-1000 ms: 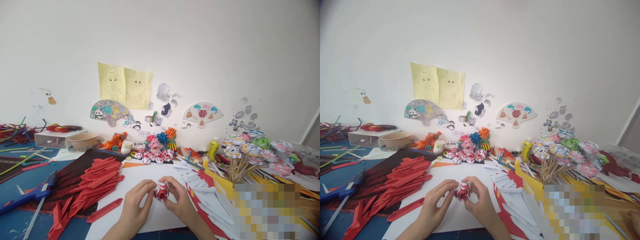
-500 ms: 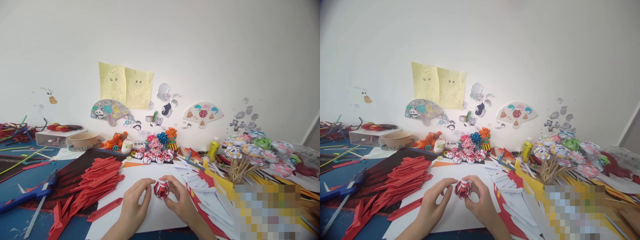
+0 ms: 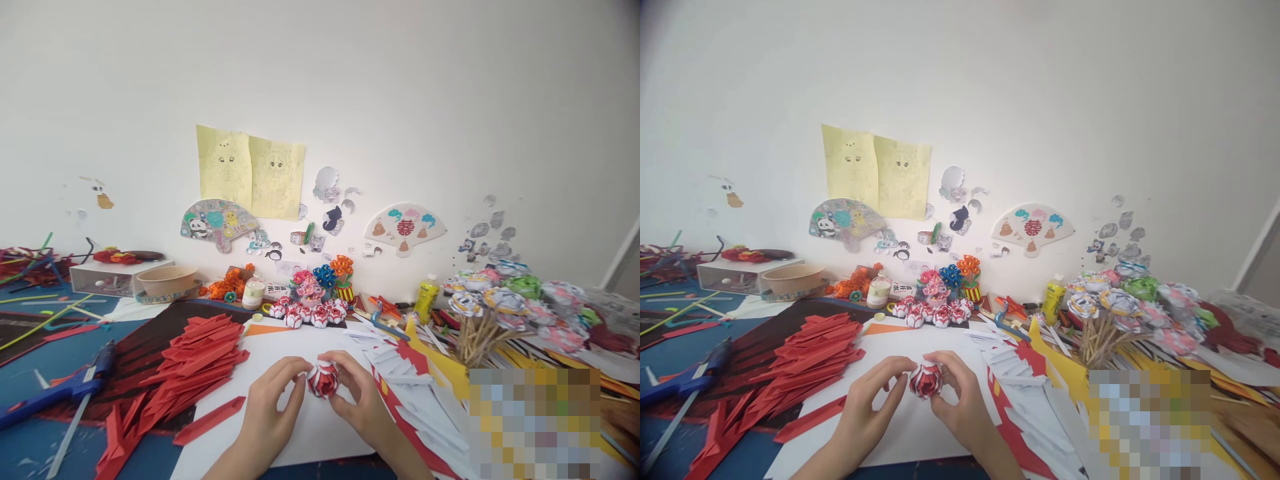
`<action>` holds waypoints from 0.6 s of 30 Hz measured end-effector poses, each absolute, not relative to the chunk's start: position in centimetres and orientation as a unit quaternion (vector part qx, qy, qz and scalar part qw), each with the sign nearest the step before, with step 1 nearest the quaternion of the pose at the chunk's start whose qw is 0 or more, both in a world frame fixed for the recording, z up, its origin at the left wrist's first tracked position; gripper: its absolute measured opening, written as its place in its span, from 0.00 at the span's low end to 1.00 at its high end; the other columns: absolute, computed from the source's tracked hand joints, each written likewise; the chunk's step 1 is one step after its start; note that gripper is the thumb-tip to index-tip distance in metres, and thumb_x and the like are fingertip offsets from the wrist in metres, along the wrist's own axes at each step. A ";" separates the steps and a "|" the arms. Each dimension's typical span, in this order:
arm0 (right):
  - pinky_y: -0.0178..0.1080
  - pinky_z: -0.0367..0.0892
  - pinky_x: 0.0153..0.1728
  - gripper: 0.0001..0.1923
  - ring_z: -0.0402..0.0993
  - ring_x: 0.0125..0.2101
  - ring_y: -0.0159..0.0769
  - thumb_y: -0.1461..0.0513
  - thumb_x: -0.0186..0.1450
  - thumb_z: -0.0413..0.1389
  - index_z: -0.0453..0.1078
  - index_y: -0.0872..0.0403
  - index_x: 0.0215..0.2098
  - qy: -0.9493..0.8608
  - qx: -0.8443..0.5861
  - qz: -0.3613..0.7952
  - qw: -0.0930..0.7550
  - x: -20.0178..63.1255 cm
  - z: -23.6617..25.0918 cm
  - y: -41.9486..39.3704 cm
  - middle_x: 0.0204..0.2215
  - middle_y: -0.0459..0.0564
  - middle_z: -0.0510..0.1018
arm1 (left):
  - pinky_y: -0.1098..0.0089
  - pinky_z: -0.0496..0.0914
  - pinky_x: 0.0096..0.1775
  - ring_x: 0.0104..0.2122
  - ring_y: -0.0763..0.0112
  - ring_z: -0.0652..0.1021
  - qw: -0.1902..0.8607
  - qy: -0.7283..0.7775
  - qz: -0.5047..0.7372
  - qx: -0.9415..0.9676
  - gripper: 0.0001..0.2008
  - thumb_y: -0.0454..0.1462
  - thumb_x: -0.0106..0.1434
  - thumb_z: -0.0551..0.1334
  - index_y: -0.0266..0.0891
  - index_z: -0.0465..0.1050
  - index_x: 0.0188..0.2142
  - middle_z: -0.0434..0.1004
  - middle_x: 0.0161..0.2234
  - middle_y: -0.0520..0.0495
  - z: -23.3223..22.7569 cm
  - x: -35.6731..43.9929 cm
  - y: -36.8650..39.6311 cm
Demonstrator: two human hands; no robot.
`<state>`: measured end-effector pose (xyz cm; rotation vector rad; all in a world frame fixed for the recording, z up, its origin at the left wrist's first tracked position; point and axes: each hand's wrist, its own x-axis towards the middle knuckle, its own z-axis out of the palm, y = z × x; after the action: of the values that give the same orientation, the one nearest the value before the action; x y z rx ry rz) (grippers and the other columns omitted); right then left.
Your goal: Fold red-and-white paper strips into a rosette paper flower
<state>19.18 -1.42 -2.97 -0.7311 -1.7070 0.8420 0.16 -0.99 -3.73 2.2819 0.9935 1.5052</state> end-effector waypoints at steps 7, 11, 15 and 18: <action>0.41 0.68 0.51 0.25 0.68 0.50 0.42 0.71 0.57 0.55 0.69 0.49 0.51 -0.721 -0.316 0.336 0.518 19.1 -2.8 -1.4 0.48 0.52 0.71 | 0.70 0.69 0.32 0.33 0.69 0.76 0.140 0.355 0.489 0.784 0.06 0.37 0.67 0.57 0.42 0.68 0.43 0.76 0.39 0.46 -3.3 0.3 -1.1; 0.41 0.68 0.50 0.24 0.69 0.48 0.42 0.72 0.56 0.55 0.69 0.49 0.49 -0.723 -0.325 0.320 0.519 19.1 -2.8 -1.6 0.47 0.51 0.72 | 0.70 0.69 0.32 0.33 0.69 0.75 0.126 0.362 0.485 0.786 0.06 0.36 0.66 0.57 0.42 0.68 0.43 0.76 0.39 0.46 -3.2 0.4 -1.1; 0.40 0.68 0.47 0.24 0.71 0.40 0.38 0.74 0.54 0.53 0.67 0.50 0.47 -0.724 -0.331 0.329 0.508 19.0 -2.8 -1.8 0.42 0.48 0.74 | 0.70 0.70 0.33 0.32 0.69 0.75 0.102 0.375 0.480 0.786 0.08 0.32 0.64 0.56 0.43 0.67 0.43 0.77 0.37 0.48 -3.7 0.6 -0.9; 0.39 0.69 0.44 0.26 0.72 0.39 0.38 0.74 0.52 0.52 0.67 0.50 0.47 -0.730 -0.322 0.336 0.500 18.8 -2.7 -1.8 0.42 0.48 0.73 | 0.70 0.70 0.34 0.31 0.69 0.76 0.087 0.385 0.474 0.787 0.11 0.30 0.63 0.55 0.44 0.67 0.43 0.77 0.36 0.50 -4.2 0.6 -0.7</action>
<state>18.83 -1.83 -2.68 -0.7792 -1.7665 0.8134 0.64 -0.72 -4.21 2.3443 1.1468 1.4129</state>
